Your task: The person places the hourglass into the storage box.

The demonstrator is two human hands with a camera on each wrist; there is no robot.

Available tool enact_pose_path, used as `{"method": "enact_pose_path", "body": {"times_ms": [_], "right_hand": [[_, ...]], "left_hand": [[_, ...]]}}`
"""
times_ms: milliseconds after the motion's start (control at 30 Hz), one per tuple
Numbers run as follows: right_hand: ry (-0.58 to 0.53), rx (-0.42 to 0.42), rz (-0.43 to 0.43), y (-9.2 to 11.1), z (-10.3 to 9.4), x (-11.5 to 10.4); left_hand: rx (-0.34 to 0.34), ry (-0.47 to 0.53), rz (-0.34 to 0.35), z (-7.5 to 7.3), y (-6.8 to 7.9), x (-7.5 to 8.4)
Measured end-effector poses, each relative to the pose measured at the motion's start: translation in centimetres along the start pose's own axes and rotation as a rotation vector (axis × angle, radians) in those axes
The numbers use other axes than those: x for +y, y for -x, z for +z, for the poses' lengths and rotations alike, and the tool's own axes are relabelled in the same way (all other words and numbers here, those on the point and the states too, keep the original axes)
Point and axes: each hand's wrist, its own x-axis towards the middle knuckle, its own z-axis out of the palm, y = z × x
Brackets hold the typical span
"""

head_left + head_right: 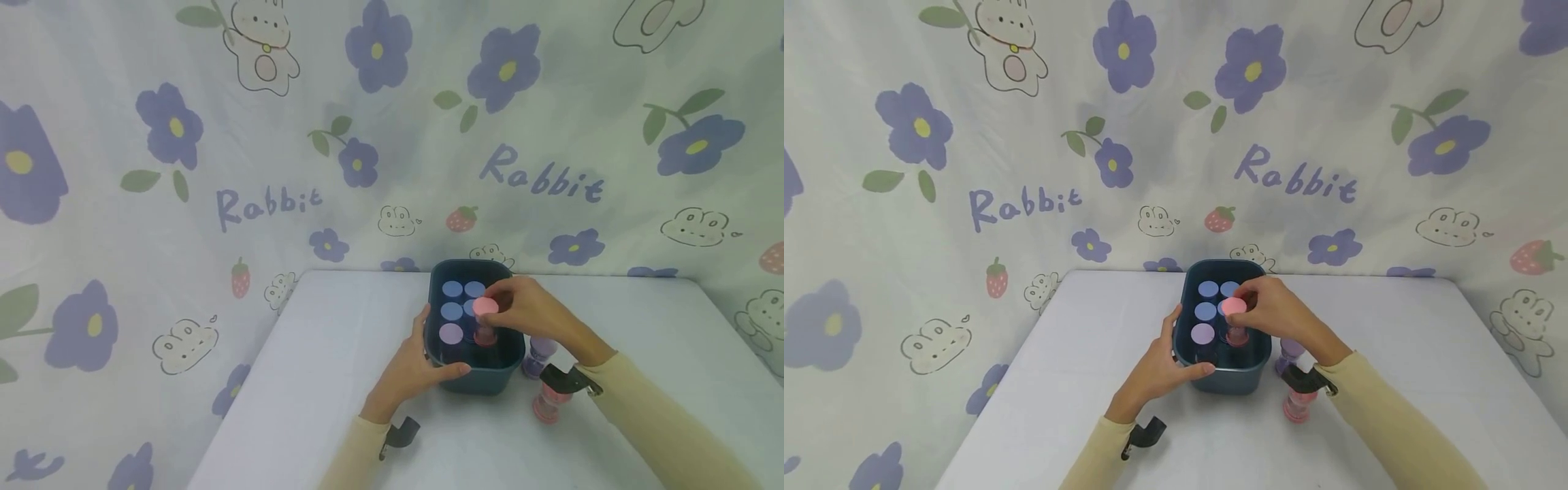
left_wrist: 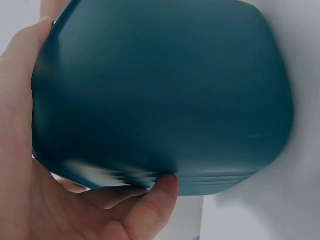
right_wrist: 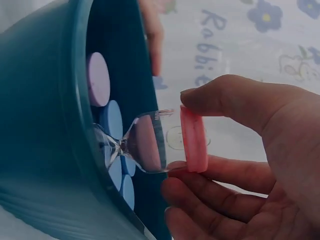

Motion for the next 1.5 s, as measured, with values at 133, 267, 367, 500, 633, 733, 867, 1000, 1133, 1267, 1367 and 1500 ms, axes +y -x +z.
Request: {"method": "enact_pose_path", "body": {"times_ms": [133,267,367,500,633,733,867,1000,1133,1267,1367,1500], "right_hand": [[0.044,-0.037,0.014,-0.6,0.2,0.0],[0.079,-0.077,0.02,-1.1,0.3,-0.2],[0.102,-0.101,-0.008,-1.3,0.4,-0.3],[0.122,-0.134,-0.043,-1.8,0.6,-0.4],[0.166,-0.162,-0.03,-2.3,1.1,-0.5],[0.22,-0.181,-0.015,-2.6,1.4,-0.7],[0.274,-0.208,-0.012,-2.9,1.9,-0.8],[0.319,-0.216,0.012,-3.1,2.2,-0.9],[0.339,-0.221,0.045,-3.1,2.5,-0.9],[0.314,-0.224,0.055,-3.0,2.8,-1.0],[0.305,-0.221,0.062,-2.9,3.0,-1.0],[0.299,-0.211,0.054,-2.7,3.1,-1.1]], "left_hand": [[-0.002,0.005,0.0,0.0,0.0,0.0],[-0.002,0.015,0.001,0.0,0.1,0.0],[-0.004,0.019,0.002,0.0,0.0,-0.1],[-0.002,0.01,0.004,0.0,0.0,-0.1],[0.005,0.002,0.009,0.0,0.0,-0.2],[0.009,-0.001,0.009,-0.1,0.0,-0.2],[0.008,-0.002,0.003,-0.1,0.1,-0.2],[0.006,-0.009,0.006,0.0,0.0,-0.2],[0.006,-0.014,0.004,0.1,0.0,-0.2],[0.005,-0.013,-0.005,0.1,0.0,-0.1],[0.005,-0.015,-0.011,0.1,0.0,-0.1],[0.006,-0.015,-0.012,0.0,0.0,0.0]]}}
